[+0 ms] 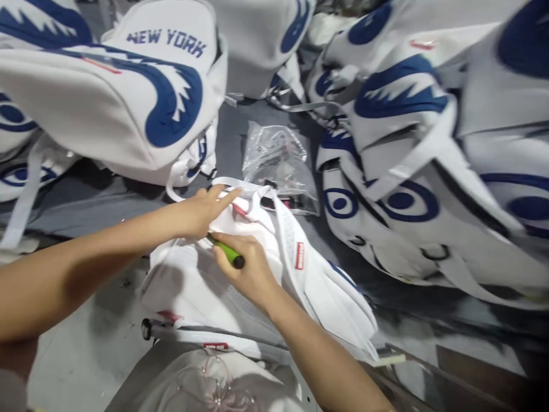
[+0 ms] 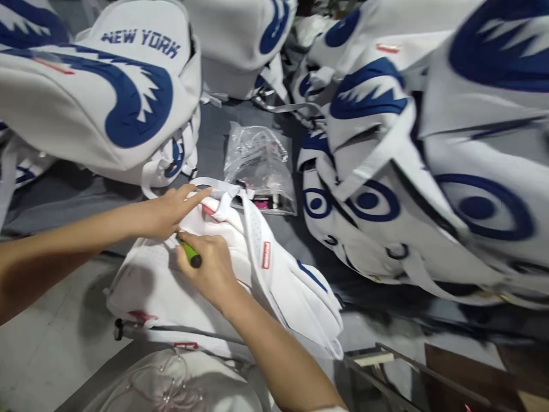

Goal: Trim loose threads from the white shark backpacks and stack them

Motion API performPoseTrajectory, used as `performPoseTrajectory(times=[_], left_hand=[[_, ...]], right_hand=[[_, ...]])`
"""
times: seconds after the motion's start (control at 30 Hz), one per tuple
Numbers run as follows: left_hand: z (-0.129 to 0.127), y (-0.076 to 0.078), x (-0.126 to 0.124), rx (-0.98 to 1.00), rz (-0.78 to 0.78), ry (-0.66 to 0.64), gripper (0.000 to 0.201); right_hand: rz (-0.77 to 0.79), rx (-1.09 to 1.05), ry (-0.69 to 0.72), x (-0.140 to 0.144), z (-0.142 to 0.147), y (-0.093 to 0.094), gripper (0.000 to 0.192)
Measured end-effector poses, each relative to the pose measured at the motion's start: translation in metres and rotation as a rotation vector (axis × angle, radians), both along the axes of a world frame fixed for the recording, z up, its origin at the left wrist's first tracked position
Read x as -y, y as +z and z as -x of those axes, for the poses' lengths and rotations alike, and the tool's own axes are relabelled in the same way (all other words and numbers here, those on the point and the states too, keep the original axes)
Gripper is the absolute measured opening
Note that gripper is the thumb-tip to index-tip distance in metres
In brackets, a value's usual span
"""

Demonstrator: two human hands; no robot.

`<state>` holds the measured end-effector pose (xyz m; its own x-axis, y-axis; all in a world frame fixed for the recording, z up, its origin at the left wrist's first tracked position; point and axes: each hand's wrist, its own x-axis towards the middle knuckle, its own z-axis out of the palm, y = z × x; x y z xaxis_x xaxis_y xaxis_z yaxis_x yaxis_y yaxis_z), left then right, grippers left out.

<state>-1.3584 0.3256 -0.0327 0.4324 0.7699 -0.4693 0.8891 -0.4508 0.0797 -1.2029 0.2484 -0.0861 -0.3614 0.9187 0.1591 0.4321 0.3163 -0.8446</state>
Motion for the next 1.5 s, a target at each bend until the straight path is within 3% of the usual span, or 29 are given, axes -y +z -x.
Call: performPoseTrajectory(times=[0.1, 0.2, 0.3, 0.37, 0.43, 0.47, 0.57, 0.7, 1.03, 1.27, 1.4, 1.5], left_hand=[[0.005, -0.005, -0.001, 0.026, -0.011, 0.006, 0.107], [0.008, -0.007, -0.001, 0.073, -0.025, -0.015, 0.103], [0.007, -0.007, 0.001, 0.073, -0.029, -0.010, 0.104], [0.005, -0.005, 0.002, 0.055, -0.016, 0.009, 0.104], [0.004, -0.003, 0.003, 0.046, -0.009, 0.023, 0.103], [0.003, -0.002, 0.003, 0.050, -0.012, 0.027, 0.103], [0.003, -0.001, 0.005, 0.072, -0.031, 0.027, 0.101], [0.003, -0.003, 0.005, 0.072, -0.053, 0.027, 0.100], [0.003, -0.002, 0.005, 0.056, -0.059, 0.012, 0.099], [0.003, 0.001, 0.005, 0.050, -0.053, 0.012, 0.097], [0.003, -0.001, 0.005, 0.079, -0.053, 0.017, 0.098], [0.001, -0.001, 0.007, 0.099, -0.081, 0.016, 0.100]], right_hand=[[0.022, 0.071, 0.018, 0.002, -0.011, 0.016, 0.022], [-0.133, 0.000, -0.015, 0.003, -0.053, 0.042, 0.020], [-0.344, -0.012, -0.280, -0.019, -0.110, 0.049, 0.026], [-0.293, 0.327, -0.400, -0.049, -0.139, 0.033, 0.031], [-0.118, 0.754, -0.257, -0.084, -0.154, 0.006, 0.034], [-0.076, 0.849, -0.183, -0.101, -0.156, -0.008, 0.033], [-0.074, 0.926, -0.070, -0.139, -0.147, -0.039, 0.033], [-0.064, 0.972, -0.137, -0.159, -0.132, -0.049, 0.045], [-0.006, 1.007, -0.184, -0.175, -0.134, -0.043, 0.051], [0.016, 1.008, -0.224, -0.159, -0.148, -0.032, 0.030], [-0.045, 0.959, -0.285, -0.128, -0.153, -0.007, 0.037], [-0.246, 0.672, -0.422, -0.093, -0.148, 0.024, 0.026]])
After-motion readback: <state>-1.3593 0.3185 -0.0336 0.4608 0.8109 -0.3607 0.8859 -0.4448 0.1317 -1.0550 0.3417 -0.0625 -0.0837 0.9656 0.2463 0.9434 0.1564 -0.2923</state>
